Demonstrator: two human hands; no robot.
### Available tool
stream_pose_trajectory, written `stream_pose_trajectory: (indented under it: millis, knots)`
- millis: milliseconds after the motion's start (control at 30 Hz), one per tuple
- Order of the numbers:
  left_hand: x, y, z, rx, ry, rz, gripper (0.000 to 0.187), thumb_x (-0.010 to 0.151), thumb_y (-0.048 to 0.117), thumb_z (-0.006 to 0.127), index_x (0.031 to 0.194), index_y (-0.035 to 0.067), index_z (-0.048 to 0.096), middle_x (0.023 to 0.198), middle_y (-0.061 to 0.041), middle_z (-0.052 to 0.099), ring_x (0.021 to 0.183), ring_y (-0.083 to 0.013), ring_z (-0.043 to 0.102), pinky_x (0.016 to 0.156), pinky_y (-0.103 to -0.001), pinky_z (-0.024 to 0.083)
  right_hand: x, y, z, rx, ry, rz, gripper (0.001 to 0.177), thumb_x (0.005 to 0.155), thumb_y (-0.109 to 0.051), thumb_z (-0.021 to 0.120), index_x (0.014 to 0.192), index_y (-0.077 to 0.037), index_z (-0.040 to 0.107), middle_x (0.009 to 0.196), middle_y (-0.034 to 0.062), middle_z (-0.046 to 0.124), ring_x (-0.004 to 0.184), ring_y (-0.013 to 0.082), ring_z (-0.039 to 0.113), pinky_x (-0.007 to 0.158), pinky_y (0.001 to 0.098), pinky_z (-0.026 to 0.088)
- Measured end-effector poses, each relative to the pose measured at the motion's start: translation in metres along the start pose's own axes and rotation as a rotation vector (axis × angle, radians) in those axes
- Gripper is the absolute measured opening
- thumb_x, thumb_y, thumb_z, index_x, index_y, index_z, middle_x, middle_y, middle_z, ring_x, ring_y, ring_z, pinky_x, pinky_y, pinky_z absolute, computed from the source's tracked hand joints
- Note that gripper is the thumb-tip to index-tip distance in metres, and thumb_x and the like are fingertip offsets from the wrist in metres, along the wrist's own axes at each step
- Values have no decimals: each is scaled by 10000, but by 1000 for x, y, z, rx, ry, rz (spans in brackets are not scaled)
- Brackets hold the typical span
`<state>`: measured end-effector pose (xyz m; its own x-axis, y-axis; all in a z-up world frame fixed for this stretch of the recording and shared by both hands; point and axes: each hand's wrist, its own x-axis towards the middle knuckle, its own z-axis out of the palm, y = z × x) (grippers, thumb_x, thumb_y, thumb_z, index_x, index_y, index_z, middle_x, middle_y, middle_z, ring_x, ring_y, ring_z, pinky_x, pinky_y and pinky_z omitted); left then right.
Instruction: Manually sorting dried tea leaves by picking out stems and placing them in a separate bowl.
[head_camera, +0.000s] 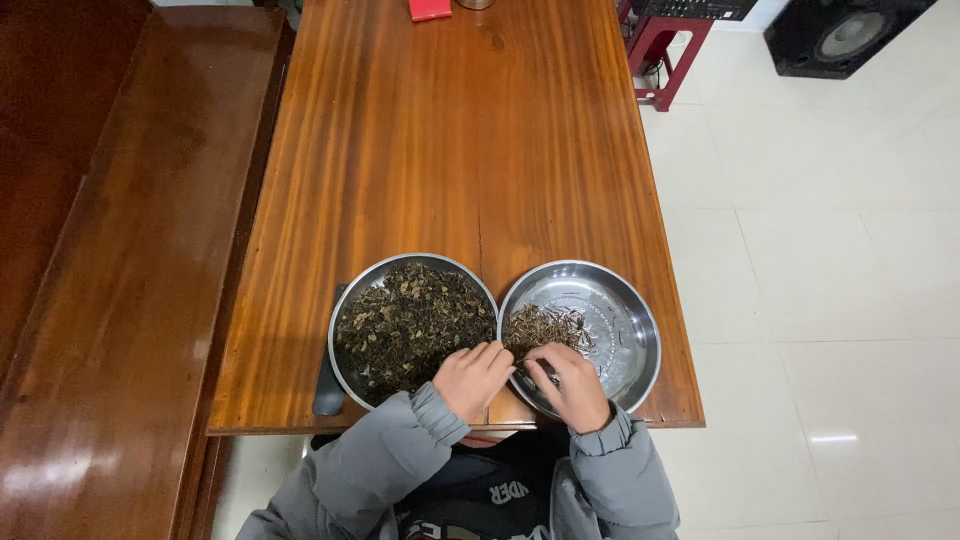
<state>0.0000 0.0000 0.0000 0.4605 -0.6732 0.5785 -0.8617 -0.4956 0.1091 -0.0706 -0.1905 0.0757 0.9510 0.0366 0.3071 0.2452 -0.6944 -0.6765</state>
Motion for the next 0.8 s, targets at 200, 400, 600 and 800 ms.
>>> stream_pose_trajectory:
  millis: [200, 400, 600, 800]
  knots:
    - [-14, -33, -29, -96, -446, -368, 209, 1067, 385, 576, 993, 198, 633, 860, -1, 626, 759, -191, 676, 610, -282, 551, -14, 43, 9, -121, 69, 60, 71, 939, -208, 735, 938, -139, 755, 856, 66, 766, 852, 295, 755, 785, 402, 612]
    - [-61, -88, -53, 237, -600, -600, 448, 1060, 573, 489, 1215, 164, 582, 1032, -24, 655, 849, -179, 735, 678, -322, 625, -11, 38, -7, -224, 95, 141, 85, 908, -254, 770, 950, -179, 771, 850, 40, 786, 843, 269, 765, 787, 371, 607]
    - [-80, -90, -54, 165, -859, -677, 616, 1085, 578, 272, 1473, 127, 430, 1424, -108, 572, 1291, -269, 619, 999, -430, 562, -4, 27, -16, -219, 84, 193, 135, 939, -268, 759, 1025, -164, 755, 856, 75, 768, 853, 270, 753, 772, 378, 603]
    - [-109, -74, -11, 358, -235, -347, 515, 893, 525, 754, 1263, 183, 647, 1208, -71, 641, 1004, -204, 712, 732, -367, 623, -5, 24, -10, -189, 67, 83, 148, 953, -168, 793, 1081, -108, 748, 904, 117, 744, 858, 340, 720, 772, 437, 567]
